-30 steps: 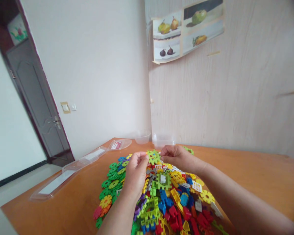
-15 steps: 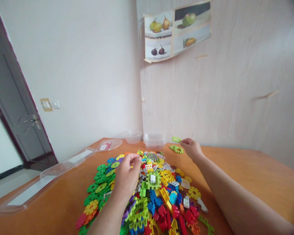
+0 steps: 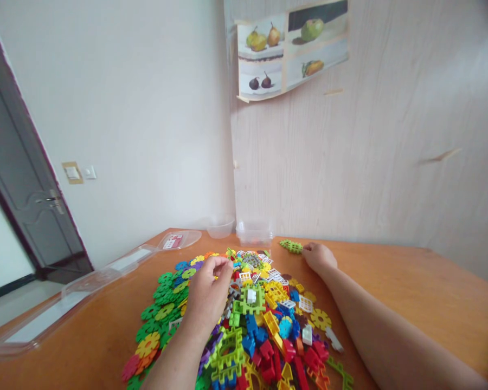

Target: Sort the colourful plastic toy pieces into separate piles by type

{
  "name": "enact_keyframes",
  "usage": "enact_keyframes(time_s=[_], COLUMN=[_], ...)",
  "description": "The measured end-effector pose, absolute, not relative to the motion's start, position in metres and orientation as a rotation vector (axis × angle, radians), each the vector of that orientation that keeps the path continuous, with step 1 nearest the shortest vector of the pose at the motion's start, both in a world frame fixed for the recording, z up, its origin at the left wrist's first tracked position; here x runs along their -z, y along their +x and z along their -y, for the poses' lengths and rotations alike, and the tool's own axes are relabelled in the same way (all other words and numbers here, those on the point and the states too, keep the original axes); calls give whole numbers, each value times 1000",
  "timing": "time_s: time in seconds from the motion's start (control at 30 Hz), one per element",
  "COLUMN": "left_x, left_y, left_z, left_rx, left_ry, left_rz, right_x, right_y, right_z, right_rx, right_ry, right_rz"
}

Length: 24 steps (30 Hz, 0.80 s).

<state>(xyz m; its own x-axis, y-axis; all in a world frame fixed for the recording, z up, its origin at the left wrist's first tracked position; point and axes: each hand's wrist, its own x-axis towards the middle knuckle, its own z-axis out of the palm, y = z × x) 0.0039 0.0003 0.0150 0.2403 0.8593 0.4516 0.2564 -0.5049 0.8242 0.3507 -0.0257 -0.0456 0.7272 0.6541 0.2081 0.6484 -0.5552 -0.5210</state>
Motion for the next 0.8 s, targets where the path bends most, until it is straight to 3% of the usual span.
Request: enact_keyframes(time_s=[0.6, 0.8], left_x=[-11, -14], left_y=[2, 3], left_z=[-5, -1], left_rx=[-1255, -1163], left_ry=[1950, 1965], left_rz=[-1051, -1067], right_x=[34, 17], right_y=[335, 303], right_z=[25, 20], right_rx=[3, -294], right_ry=[-2245, -1957], right_rz=[1128, 1465])
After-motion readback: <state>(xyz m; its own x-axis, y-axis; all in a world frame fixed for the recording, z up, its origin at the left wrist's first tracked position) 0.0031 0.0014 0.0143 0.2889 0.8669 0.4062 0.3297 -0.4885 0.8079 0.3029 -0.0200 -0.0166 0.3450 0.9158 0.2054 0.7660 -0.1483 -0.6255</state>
